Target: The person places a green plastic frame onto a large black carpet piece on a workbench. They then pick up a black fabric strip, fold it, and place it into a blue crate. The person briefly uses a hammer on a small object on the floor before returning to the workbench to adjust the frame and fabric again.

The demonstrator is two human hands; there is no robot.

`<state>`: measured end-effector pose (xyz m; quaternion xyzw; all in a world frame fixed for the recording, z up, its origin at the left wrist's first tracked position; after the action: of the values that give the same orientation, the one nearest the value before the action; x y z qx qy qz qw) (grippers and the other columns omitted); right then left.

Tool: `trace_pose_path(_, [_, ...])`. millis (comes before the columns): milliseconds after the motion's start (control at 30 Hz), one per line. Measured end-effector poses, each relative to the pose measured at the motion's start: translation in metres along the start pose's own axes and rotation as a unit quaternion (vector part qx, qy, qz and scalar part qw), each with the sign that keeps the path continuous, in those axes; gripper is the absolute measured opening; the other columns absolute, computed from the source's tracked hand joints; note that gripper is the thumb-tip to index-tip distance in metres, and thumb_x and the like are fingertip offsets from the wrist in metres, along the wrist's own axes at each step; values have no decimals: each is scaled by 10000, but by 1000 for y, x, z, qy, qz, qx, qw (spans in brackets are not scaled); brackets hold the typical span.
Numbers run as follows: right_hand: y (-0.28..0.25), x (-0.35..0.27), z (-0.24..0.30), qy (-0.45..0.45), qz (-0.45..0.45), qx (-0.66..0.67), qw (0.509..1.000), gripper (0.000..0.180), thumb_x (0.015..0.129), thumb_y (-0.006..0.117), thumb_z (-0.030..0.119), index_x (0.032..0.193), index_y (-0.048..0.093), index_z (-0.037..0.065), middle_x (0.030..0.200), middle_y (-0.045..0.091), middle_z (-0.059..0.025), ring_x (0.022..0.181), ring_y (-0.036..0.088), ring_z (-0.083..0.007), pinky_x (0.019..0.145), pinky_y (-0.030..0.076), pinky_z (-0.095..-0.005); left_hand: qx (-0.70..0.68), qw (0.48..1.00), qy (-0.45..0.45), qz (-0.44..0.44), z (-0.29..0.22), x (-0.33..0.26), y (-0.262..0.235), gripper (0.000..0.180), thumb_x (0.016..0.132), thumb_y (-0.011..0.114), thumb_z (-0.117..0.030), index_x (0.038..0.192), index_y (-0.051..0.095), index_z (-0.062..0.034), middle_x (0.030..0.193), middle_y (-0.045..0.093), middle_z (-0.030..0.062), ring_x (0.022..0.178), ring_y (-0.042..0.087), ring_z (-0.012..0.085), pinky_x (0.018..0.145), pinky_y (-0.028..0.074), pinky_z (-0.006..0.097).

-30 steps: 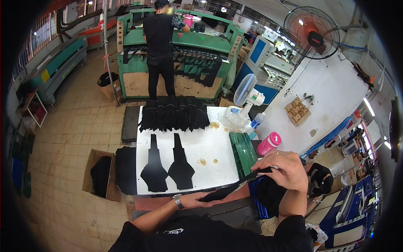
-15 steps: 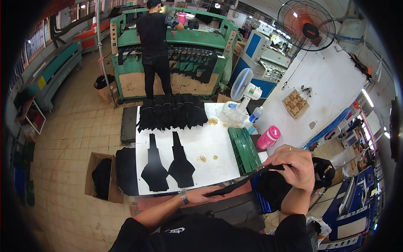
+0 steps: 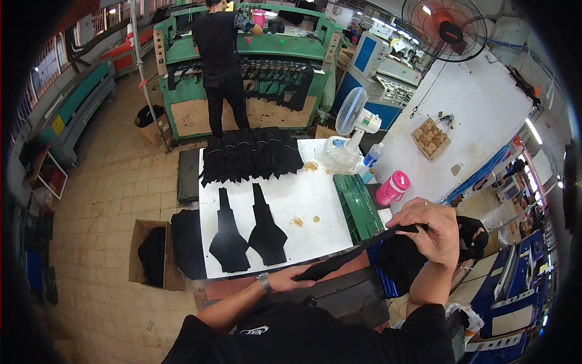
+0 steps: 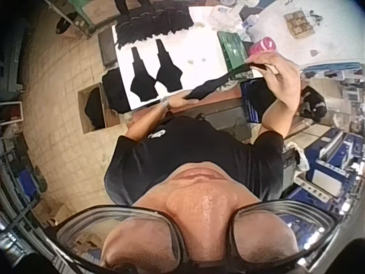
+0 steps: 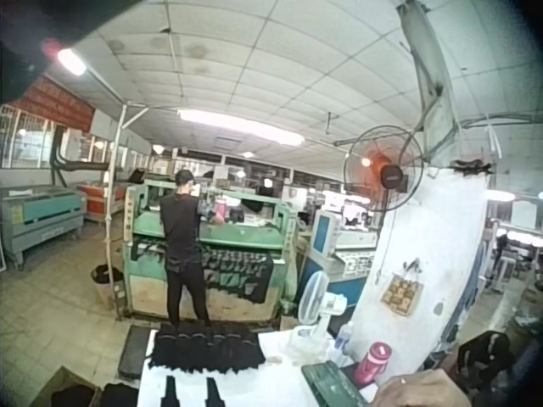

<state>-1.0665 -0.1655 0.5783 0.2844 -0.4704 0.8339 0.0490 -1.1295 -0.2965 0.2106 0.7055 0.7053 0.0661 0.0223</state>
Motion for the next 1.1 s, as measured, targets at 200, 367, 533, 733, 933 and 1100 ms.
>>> trace_pose_path(200, [6, 7, -3, 14, -10, -12, 1000, 149, 788, 653, -88, 916, 668, -13, 844, 750, -115, 781, 738, -270, 763, 566, -347, 27, 998, -62, 10, 26, -3, -10, 394, 1044, 598, -357, 1229, 632, -10, 1008, 649, -1, 931, 531, 97, 848, 474, 303])
trace_pose_path(367, [14, 11, -17, 68, -11, -66, 995, 167, 789, 711, -66, 943, 688, -5, 868, 741, -101, 739, 720, -262, 722, 557, -320, 56, 987, -150, -28, 33, -8, -20, 431, 1037, 594, -417, 1143, 669, -5, 889, 656, 10, 849, 557, 104, 786, 480, 304])
trace_pose_path(533, [34, 22, -66, 186, 13, -68, 980, 98, 847, 706, -47, 937, 675, -22, 825, 702, -97, 717, 711, -204, 678, 530, -300, 147, 967, 82, -193, 57, -19, -35, 395, 1020, 632, -376, 1116, 691, 3, 916, 713, 46, 844, 612, 121, 791, 511, 329])
trace_pose_path(733, [84, 14, -178, 301, 75, 28, 950, 86, 938, 658, -16, 999, 599, -24, 800, 643, -36, 671, 611, -87, 639, 470, -238, 29, 979, -119, -162, 99, -55, -35, 408, 1007, 658, -316, 1217, 639, 32, 1071, 724, 71, 965, 622, 106, 883, 516, 321])
trace_pose_path(933, [168, 35, -292, 314, 157, 93, 932, 109, 936, 675, 1, 985, 582, -29, 766, 559, -12, 635, 577, -89, 606, 446, -246, -94, 944, -76, -307, 142, -82, -41, 375, 993, 664, -184, 1310, 619, 12, 1108, 729, 71, 960, 649, 121, 893, 524, 308])
trace_pose_path(1100, [263, 51, -391, 298, 216, 121, 922, 176, 908, 735, 60, 926, 586, -31, 711, 542, -21, 593, 581, -98, 553, 464, -271, -194, 871, -127, -433, 173, -100, -45, 406, 979, 691, -198, 1309, 614, 25, 1077, 730, 66, 914, 669, 103, 799, 564, 283])
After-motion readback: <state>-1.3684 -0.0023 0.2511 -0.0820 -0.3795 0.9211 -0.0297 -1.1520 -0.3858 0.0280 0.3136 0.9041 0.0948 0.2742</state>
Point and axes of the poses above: each hand's wrist, its own x-axis towards the middle knuckle, its own y-axis out of the palm, z = x × y, the point moved 7 cm from there along x, towards the middle knuckle
